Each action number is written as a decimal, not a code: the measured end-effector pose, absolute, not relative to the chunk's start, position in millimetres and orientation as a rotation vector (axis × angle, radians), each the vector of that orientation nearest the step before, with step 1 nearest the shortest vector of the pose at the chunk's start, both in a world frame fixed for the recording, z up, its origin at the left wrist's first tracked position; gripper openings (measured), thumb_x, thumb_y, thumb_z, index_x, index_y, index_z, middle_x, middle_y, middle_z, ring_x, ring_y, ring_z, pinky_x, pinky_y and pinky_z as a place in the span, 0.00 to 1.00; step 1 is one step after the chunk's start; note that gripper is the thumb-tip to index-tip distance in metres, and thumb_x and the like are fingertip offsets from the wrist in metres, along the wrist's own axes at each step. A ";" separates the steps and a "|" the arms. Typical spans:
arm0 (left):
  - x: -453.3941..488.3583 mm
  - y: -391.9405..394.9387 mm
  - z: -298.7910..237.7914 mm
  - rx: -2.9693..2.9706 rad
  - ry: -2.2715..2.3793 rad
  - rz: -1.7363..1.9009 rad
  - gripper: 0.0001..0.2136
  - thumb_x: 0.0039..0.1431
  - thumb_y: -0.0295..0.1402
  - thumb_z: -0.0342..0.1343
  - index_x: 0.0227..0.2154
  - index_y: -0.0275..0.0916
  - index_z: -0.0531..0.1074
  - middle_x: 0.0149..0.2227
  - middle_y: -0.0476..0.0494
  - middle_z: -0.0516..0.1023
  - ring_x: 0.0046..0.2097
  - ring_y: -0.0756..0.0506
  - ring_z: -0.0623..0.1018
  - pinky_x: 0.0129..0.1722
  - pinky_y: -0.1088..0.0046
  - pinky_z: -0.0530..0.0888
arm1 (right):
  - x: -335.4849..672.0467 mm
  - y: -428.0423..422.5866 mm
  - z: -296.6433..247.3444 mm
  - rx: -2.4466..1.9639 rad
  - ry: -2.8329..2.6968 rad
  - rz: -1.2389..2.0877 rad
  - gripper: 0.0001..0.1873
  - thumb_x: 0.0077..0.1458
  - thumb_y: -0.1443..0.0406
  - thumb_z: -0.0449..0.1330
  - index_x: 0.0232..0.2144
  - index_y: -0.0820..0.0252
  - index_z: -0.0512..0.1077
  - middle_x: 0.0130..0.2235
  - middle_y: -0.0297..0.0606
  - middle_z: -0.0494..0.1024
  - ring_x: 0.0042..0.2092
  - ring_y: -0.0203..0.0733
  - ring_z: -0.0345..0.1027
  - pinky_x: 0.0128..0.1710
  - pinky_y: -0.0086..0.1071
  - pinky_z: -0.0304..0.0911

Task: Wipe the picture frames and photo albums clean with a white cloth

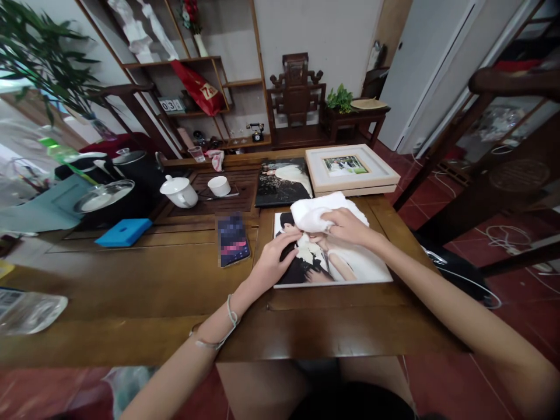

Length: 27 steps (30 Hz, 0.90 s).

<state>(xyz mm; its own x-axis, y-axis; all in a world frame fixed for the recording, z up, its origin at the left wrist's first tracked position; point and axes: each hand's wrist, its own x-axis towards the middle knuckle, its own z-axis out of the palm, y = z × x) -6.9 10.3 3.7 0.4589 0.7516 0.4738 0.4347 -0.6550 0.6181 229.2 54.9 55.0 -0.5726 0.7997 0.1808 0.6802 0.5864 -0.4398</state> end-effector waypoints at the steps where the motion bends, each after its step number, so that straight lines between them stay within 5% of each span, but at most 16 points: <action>1: -6.8 10.1 4.4 2.274 1.022 1.073 0.13 0.65 0.30 0.53 0.51 0.40 0.72 0.54 0.37 0.76 0.57 0.41 0.74 0.60 0.55 0.70 | 227.5 46.9 53.0 -1.217 -2.450 0.421 0.13 0.45 0.73 0.50 0.28 0.62 0.75 0.36 0.45 0.79 0.38 0.46 0.68 0.39 0.37 0.59; 4: -8.5 10.6 3.4 2.200 1.132 1.119 0.15 0.67 0.31 0.48 0.55 0.38 0.67 0.55 0.35 0.74 0.58 0.41 0.73 0.61 0.56 0.68 | 213.4 20.0 49.3 -1.214 -2.522 0.297 0.18 0.45 0.73 0.53 0.37 0.63 0.77 0.52 0.52 0.75 0.53 0.54 0.66 0.52 0.45 0.59; 7: -11.4 12.3 -2.4 2.198 1.191 1.090 0.19 0.69 0.33 0.43 0.61 0.37 0.60 0.61 0.33 0.67 0.63 0.41 0.68 0.63 0.57 0.64 | 198.2 -12.0 51.1 -1.168 -2.644 0.239 0.20 0.44 0.73 0.54 0.39 0.63 0.78 0.56 0.53 0.74 0.60 0.55 0.62 0.57 0.48 0.57; 15: -8.9 12.8 -9.5 2.299 1.127 0.905 0.20 0.70 0.33 0.39 0.61 0.37 0.62 0.64 0.36 0.65 0.67 0.42 0.62 0.67 0.57 0.60 | 206.2 -91.4 75.7 -0.919 -2.785 0.466 0.18 0.40 0.73 0.55 0.34 0.59 0.78 0.52 0.48 0.77 0.57 0.55 0.67 0.53 0.44 0.62; 21: -6.5 8.6 -2.6 2.370 1.136 0.808 0.19 0.70 0.32 0.42 0.60 0.36 0.64 0.64 0.36 0.65 0.68 0.42 0.59 0.68 0.56 0.57 | 246.1 -45.2 74.7 -1.304 -2.686 0.465 0.13 0.42 0.74 0.51 0.26 0.58 0.74 0.30 0.39 0.78 0.35 0.45 0.71 0.35 0.34 0.62; 24: -7.2 7.4 -1.7 2.404 1.129 0.808 0.19 0.69 0.32 0.44 0.60 0.39 0.64 0.64 0.39 0.66 0.69 0.42 0.59 0.67 0.55 0.58 | 256.7 -8.9 56.0 -1.485 -2.493 0.170 0.12 0.50 0.71 0.51 0.32 0.59 0.74 0.33 0.42 0.79 0.37 0.47 0.71 0.37 0.37 0.63; 27: -7.8 8.1 -2.8 2.417 1.141 0.803 0.18 0.69 0.32 0.45 0.60 0.40 0.65 0.64 0.39 0.66 0.68 0.41 0.61 0.67 0.53 0.60 | 254.0 21.4 39.3 -1.490 -2.417 0.032 0.15 0.54 0.70 0.52 0.40 0.60 0.75 0.43 0.46 0.79 0.49 0.54 0.70 0.50 0.47 0.62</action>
<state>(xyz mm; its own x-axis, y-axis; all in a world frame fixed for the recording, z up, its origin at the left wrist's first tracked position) -7.8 8.1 -2.8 0.5151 0.7858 0.3425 0.5879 -0.6146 0.5259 254.0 21.4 39.3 -0.4168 0.8764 0.2414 0.8697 0.4617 -0.1746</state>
